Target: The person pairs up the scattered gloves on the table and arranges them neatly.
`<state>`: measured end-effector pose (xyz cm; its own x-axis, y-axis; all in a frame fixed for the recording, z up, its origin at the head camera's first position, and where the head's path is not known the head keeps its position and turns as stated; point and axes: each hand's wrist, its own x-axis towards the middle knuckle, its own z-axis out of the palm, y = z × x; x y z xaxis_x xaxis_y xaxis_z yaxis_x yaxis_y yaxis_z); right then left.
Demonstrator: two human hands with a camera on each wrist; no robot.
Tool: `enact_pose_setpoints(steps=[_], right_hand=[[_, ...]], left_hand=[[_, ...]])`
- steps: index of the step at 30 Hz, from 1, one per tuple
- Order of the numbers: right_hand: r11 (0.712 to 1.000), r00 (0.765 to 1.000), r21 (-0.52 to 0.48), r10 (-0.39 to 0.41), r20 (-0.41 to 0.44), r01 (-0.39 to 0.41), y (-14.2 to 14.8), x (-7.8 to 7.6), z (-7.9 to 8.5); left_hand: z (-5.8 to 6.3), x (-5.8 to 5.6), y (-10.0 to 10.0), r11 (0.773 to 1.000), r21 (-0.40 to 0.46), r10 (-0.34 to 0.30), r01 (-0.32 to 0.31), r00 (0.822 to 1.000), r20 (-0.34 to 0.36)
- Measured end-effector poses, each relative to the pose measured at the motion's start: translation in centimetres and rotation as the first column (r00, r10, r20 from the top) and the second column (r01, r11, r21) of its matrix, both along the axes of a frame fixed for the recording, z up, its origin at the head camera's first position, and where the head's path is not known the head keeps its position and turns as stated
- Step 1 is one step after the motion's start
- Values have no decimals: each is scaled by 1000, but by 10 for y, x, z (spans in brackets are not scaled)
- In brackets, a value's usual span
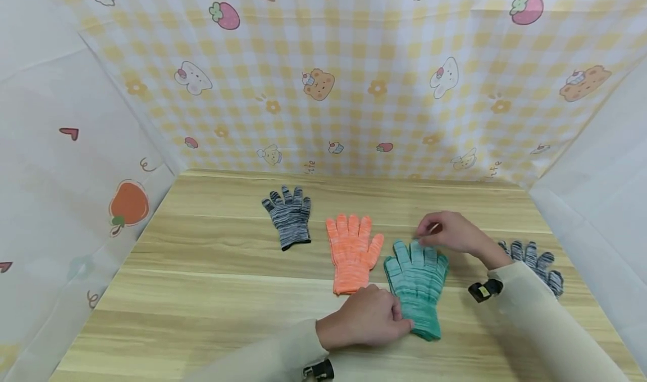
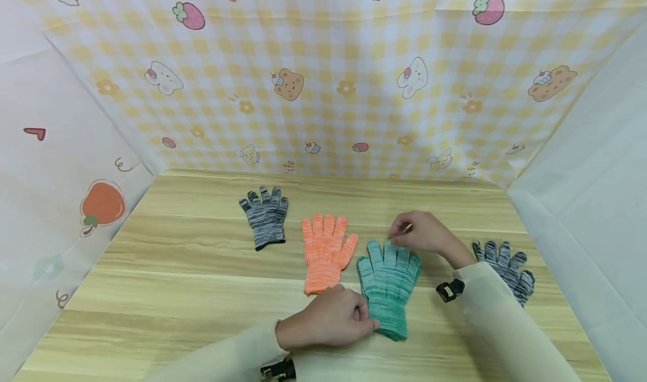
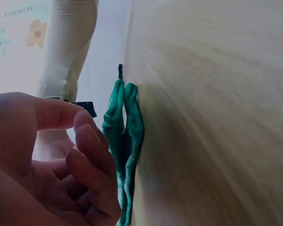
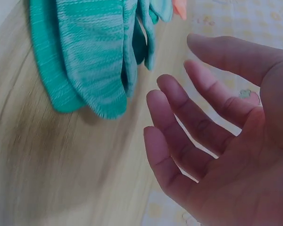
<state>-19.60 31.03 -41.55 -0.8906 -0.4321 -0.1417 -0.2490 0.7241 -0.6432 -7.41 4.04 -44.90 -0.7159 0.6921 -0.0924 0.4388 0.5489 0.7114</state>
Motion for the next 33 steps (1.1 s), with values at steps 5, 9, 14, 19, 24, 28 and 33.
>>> enact_pose_setpoints(steps=[5, 9, 14, 19, 24, 28, 33], right_hand=[[997, 997, 34, -72, 18, 71, 14, 9, 0], [992, 992, 84, -101, 76, 95, 20, 16, -3], [993, 994, 82, -93, 66, 87, 19, 22, -13], [994, 997, 74, -79, 18, 78, 19, 22, -18], [990, 996, 113, -88, 9, 86, 20, 22, -19], [987, 996, 134, -92, 16, 89, 21, 22, -18], [988, 992, 116, -108, 67, 100, 28, 26, -11]], left_hand=[[3, -3, 1, 997, 64, -38, 43, 997, -71], [3, -6, 4, 997, 39, -62, 67, 992, -111], [0, -8, 11, 990, -118, -93, 77, 987, -128], [0, -10, 18, 976, -199, -112, 91, 989, -97], [1, -10, 20, 972, -214, -117, 92, 988, -103], [1, -11, 21, 970, -227, -113, 86, 987, -110], [1, -11, 22, 968, -237, -107, 82, 990, -95]])
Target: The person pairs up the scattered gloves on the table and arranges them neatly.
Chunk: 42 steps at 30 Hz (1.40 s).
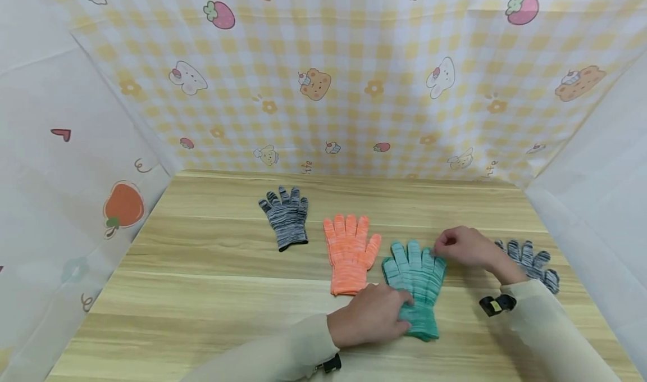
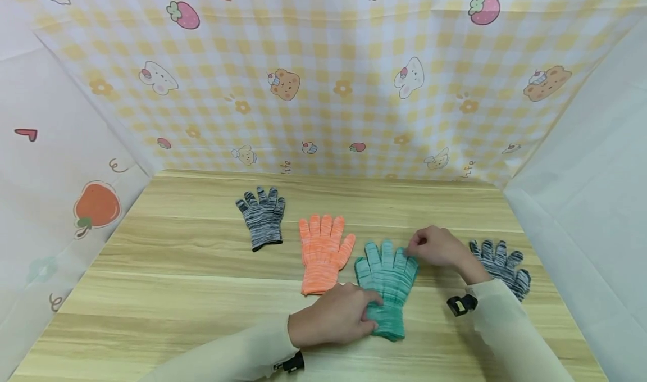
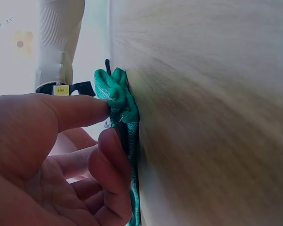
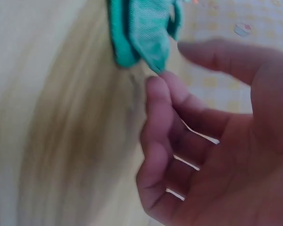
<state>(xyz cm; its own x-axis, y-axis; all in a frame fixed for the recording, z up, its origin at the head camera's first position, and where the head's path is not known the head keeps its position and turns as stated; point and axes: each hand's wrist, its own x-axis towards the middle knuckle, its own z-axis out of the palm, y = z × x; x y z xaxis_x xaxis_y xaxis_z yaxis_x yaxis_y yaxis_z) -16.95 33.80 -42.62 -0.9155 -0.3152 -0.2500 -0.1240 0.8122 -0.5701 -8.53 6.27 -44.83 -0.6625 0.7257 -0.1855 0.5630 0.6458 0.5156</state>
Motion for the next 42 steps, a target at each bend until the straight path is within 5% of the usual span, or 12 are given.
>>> enact_pose_setpoints(steps=[5, 15, 24, 31, 42], right_hand=[[998, 995, -47, 52, 83, -48, 5, 3, 5], [998, 994, -25, 56, 93, -54, 8, 4, -1], [996, 996, 63, 70, -47, -67, 0, 5, 2], [996, 977, 35, 90, -193, -85, -17, 18, 14], [977, 970, 103, 202, -134, -189, -46, 36, 7]], left_hand=[[0, 0, 0, 1000, 0, 8, -8, 1000, 4], [0, 1, 0, 1000, 6, 0, 0, 1000, -14], [3, -1, -3, 999, 0, -52, 52, 998, -42], [16, 6, -14, 999, -4, -45, 45, 994, -98], [14, 15, -29, 979, -50, -203, 199, 974, -100]])
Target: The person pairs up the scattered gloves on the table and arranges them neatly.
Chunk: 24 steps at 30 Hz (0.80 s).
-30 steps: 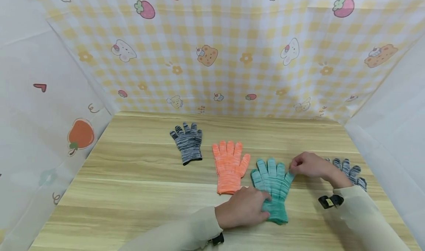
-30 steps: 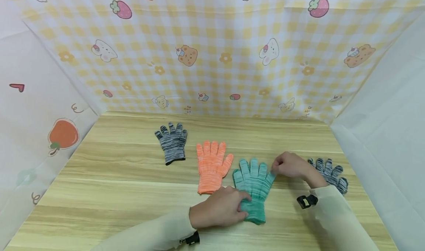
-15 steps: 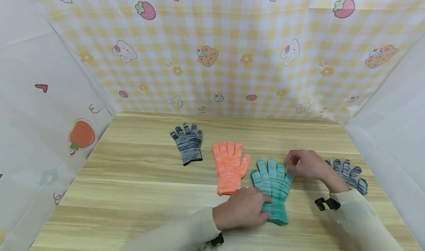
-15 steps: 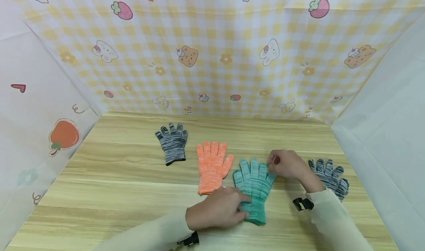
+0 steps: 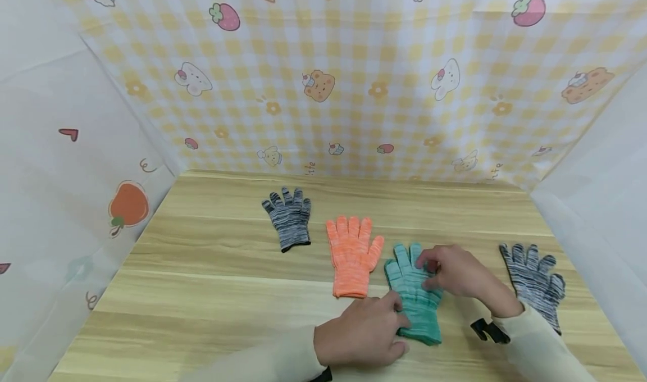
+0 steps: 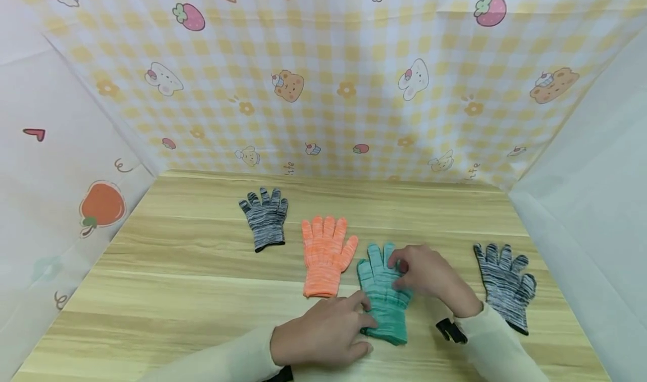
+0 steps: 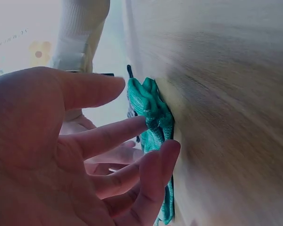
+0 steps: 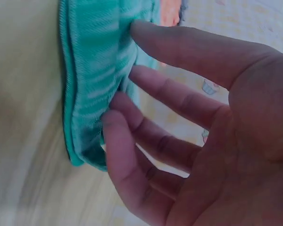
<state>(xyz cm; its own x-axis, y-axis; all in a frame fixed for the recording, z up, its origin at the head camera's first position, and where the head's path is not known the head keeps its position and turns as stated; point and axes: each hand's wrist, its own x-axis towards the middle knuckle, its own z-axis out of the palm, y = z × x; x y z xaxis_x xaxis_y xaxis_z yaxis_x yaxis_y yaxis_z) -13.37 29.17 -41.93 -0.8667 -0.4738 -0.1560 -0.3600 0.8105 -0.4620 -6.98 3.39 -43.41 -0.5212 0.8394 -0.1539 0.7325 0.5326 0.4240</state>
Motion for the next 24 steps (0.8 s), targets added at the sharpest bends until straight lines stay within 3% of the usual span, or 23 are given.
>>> enact_pose_setpoints(steps=[9, 24], right_hand=[[997, 997, 70, -32, -66, 37, -2, 0, -6], [996, 988, 71, -34, -153, 46, 13, -29, -11]], left_hand=[[1, -2, 7, 999, -45, -13, 11, 998, -53], [5, -21, 28, 992, -104, 67, -76, 993, -92]])
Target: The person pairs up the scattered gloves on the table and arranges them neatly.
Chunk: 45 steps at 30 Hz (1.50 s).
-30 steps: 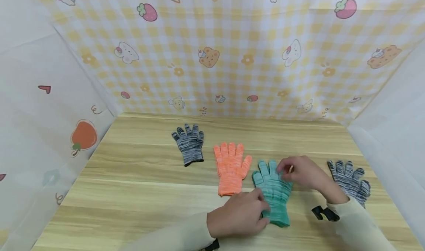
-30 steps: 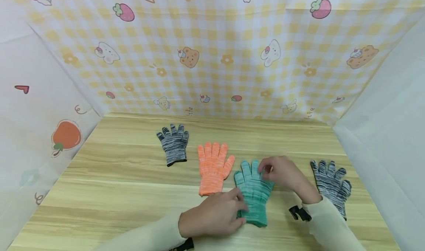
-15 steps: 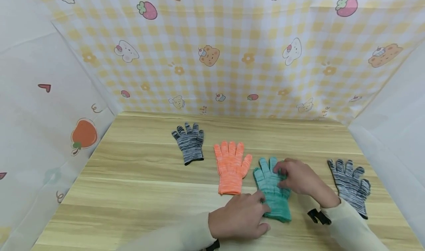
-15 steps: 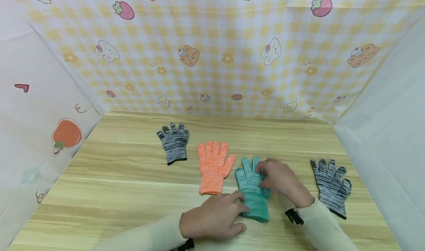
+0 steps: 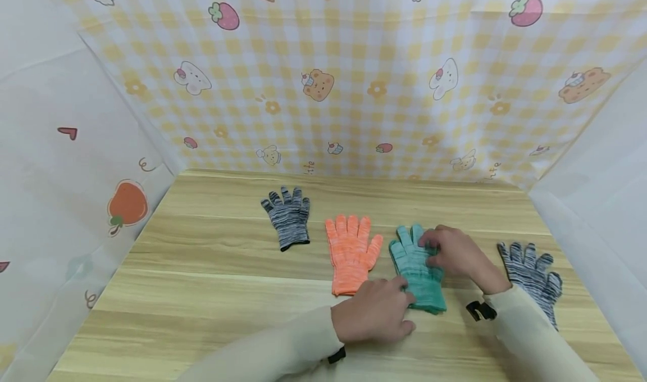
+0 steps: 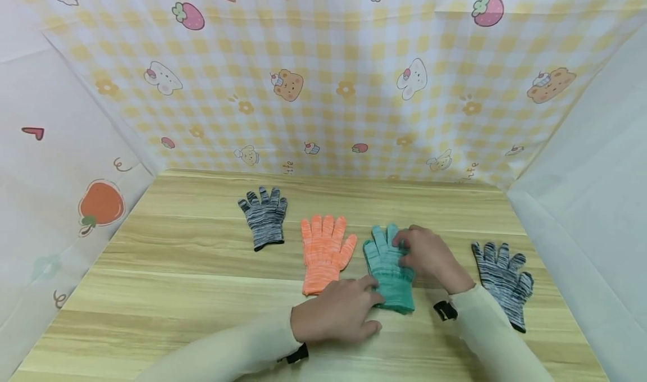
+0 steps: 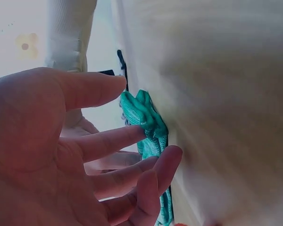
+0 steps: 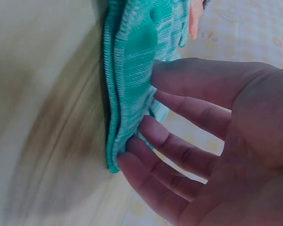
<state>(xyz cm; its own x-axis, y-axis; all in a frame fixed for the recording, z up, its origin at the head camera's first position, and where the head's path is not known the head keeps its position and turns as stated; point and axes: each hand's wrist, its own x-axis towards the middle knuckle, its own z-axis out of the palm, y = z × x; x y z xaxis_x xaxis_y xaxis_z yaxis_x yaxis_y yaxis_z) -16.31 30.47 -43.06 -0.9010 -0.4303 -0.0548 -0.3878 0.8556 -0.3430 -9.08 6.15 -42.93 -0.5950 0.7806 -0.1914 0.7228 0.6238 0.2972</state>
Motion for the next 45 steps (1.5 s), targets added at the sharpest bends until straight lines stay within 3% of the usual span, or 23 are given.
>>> enact_pose_setpoints(steps=[7, 13, 22, 26, 34, 38, 45], right_hand=[[1000, 1000, 4, -23, 17, 23, 0, -21, 2], [1000, 999, 11, -30, 37, 29, 3, -37, 4], [999, 996, 2, -53, 65, 53, 8, -54, 2], [998, 996, 5, -59, 73, 58, 8, -57, 4], [998, 994, 15, -68, 87, 66, 7, -59, 2], [998, 994, 10, -68, 88, 67, 7, -58, 1], [996, 992, 18, -89, 84, 88, 5, -54, 6]], left_hand=[[2, -13, 10, 998, -47, 38, -41, 996, -78], [4, -24, 17, 997, -70, 33, -43, 991, -130], [2, -35, 25, 993, -77, 79, -91, 986, -148], [2, -38, 27, 991, -96, 79, -96, 983, -167], [3, -39, 27, 989, -103, 95, -109, 986, -140], [3, -38, 25, 991, -79, 96, -106, 988, -120], [0, -35, 16, 992, 75, 104, -97, 990, -94]])
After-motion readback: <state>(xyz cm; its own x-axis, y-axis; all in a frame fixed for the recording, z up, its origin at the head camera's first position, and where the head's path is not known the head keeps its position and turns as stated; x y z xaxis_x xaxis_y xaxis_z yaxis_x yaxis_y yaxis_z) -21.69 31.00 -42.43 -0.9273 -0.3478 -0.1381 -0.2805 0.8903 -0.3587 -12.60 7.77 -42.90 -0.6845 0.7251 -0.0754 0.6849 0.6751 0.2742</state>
